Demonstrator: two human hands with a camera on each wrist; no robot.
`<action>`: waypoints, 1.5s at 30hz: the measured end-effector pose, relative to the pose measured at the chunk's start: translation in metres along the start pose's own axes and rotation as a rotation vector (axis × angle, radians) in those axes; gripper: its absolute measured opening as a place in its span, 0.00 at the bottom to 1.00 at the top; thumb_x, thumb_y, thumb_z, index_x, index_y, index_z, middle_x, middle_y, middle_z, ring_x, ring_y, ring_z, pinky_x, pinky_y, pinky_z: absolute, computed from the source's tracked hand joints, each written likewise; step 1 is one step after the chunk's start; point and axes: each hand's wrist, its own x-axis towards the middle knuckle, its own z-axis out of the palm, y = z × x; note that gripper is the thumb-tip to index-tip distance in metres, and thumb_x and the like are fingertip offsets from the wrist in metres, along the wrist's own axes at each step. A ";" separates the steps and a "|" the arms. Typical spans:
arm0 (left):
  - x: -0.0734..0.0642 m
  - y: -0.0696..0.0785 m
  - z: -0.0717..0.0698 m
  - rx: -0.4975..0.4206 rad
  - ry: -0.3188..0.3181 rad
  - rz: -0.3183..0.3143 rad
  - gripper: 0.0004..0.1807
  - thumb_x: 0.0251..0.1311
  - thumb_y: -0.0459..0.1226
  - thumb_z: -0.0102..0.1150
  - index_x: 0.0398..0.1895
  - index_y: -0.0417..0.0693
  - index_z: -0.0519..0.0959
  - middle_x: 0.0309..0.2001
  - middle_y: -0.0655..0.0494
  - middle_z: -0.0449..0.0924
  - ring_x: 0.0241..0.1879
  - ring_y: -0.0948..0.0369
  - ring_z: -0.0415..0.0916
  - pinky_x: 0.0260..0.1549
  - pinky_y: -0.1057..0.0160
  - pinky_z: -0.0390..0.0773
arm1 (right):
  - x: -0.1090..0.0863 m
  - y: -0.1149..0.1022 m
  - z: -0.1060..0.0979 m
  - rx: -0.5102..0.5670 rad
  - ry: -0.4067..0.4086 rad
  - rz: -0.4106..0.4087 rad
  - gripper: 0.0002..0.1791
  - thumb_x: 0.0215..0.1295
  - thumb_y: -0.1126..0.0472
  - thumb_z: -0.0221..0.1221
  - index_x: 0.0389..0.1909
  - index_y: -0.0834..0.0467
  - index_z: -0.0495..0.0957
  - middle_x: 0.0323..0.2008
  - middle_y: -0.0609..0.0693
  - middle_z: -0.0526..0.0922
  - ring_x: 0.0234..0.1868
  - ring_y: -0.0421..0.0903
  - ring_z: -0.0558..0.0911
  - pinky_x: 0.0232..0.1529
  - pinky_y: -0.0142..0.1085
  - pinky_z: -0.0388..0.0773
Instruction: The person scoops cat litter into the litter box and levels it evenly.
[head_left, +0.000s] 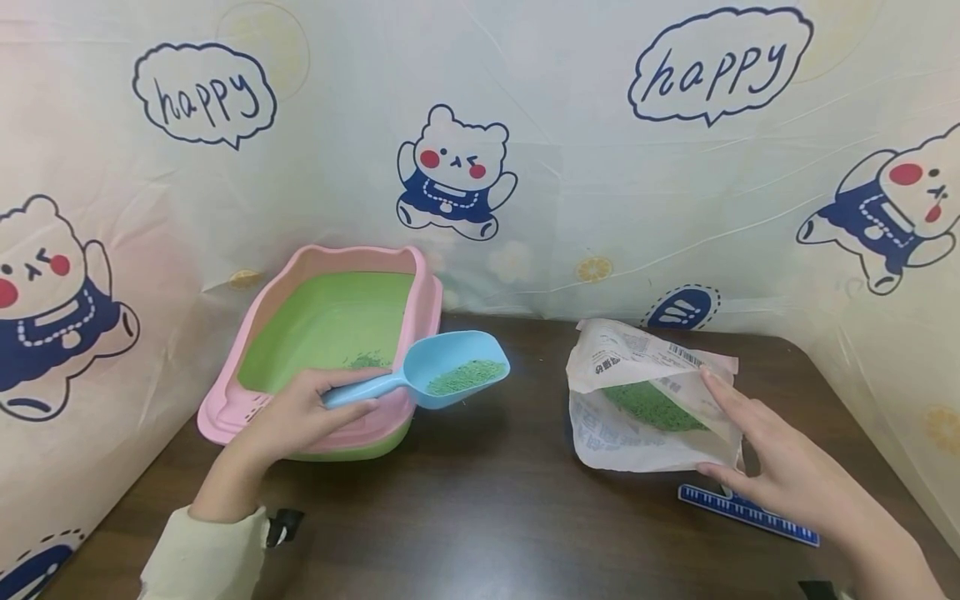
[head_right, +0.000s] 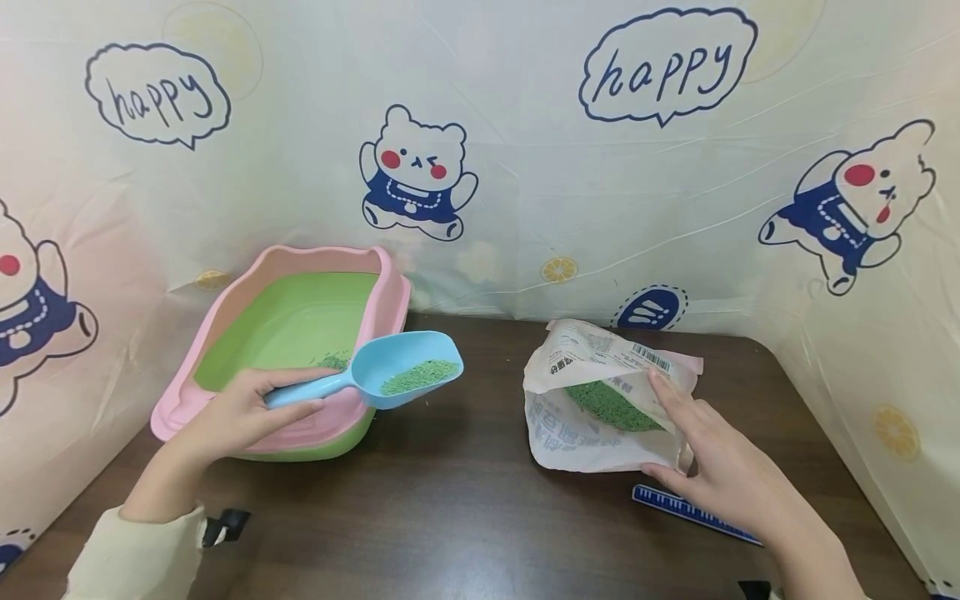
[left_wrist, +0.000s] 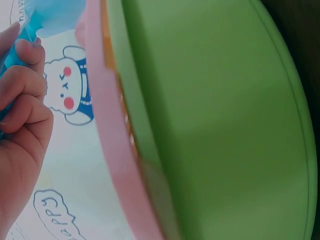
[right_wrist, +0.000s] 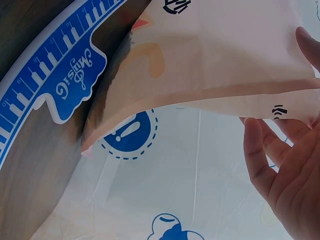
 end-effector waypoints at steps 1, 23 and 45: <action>0.000 -0.001 -0.002 0.009 0.009 0.008 0.21 0.61 0.40 0.67 0.58 0.56 0.82 0.53 0.55 0.85 0.52 0.64 0.80 0.48 0.74 0.76 | 0.000 0.000 0.000 -0.001 0.000 -0.001 0.66 0.38 0.55 0.80 0.79 0.52 0.52 0.49 0.53 0.80 0.44 0.41 0.74 0.43 0.19 0.68; -0.016 -0.015 -0.031 0.080 0.156 -0.010 0.20 0.59 0.37 0.69 0.56 0.52 0.83 0.47 0.60 0.86 0.33 0.68 0.75 0.29 0.71 0.73 | -0.001 0.001 0.001 0.019 0.012 -0.009 0.65 0.39 0.55 0.80 0.78 0.52 0.53 0.50 0.52 0.80 0.44 0.39 0.73 0.45 0.17 0.65; -0.040 -0.032 -0.051 0.135 0.234 -0.055 0.19 0.57 0.33 0.70 0.53 0.45 0.84 0.39 0.81 0.82 0.32 0.74 0.75 0.32 0.80 0.72 | -0.001 0.002 0.002 0.014 -0.009 0.010 0.64 0.40 0.54 0.80 0.79 0.51 0.52 0.53 0.53 0.79 0.45 0.40 0.73 0.45 0.19 0.68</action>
